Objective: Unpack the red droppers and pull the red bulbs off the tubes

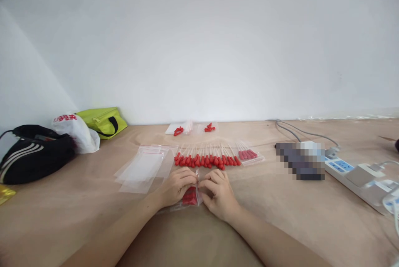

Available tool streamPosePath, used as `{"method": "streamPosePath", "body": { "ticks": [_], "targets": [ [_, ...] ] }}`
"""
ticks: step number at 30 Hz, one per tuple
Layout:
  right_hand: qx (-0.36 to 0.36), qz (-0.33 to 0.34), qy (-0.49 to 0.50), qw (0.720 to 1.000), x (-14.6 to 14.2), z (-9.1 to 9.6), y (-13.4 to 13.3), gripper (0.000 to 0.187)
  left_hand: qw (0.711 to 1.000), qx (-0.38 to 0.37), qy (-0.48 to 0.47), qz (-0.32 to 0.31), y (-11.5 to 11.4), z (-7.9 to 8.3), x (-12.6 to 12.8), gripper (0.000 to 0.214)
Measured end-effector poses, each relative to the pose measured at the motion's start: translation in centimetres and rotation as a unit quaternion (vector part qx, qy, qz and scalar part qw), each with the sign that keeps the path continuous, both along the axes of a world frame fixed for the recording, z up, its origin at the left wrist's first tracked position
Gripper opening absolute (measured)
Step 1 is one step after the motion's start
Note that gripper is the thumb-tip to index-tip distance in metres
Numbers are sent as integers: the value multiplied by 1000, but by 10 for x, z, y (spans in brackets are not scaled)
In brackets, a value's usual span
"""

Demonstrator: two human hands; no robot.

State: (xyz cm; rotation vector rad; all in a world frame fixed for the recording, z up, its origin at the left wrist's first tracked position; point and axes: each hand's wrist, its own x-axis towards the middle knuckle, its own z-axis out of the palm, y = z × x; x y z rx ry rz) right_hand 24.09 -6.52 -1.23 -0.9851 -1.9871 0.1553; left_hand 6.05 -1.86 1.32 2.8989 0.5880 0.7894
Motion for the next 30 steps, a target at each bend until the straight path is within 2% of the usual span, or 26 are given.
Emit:
{"method": "streamPosePath", "body": {
  "ticks": [3, 6, 10, 16, 20, 24, 27, 30],
  "targets": [
    [92, -1, -22, 995, -1, 3, 1, 14, 1000, -3, 1, -4, -1, 1, 0, 26],
    [141, 12, -49, 989, 1, 6, 0, 19, 999, -2, 36, -14, -1, 4, 0, 23],
    [154, 3, -73, 985, 2, 7, -1, 21, 997, 23, 63, -28, -2, 9, -1, 16],
    [188, 1, -115, 975, 3, 3, 1, 22, 986, 139, 83, -31, -3, 4, 0, 27],
    [224, -14, -155, 962, 2, 4, 2, 18, 980, 176, 90, -38, -1, 0, 0, 29],
    [271, 8, -202, 941, 1, 4, 2, 28, 972, 202, 105, -59, 0, 1, 0, 29],
    [219, 43, -239, 945, 1, 0, 4, 30, 965, 219, 124, -72, 0, 3, 0, 27],
    [128, 33, -245, 960, 2, -4, 6, 17, 964, 215, 137, -72, -1, 2, -1, 25]
  ]
}}
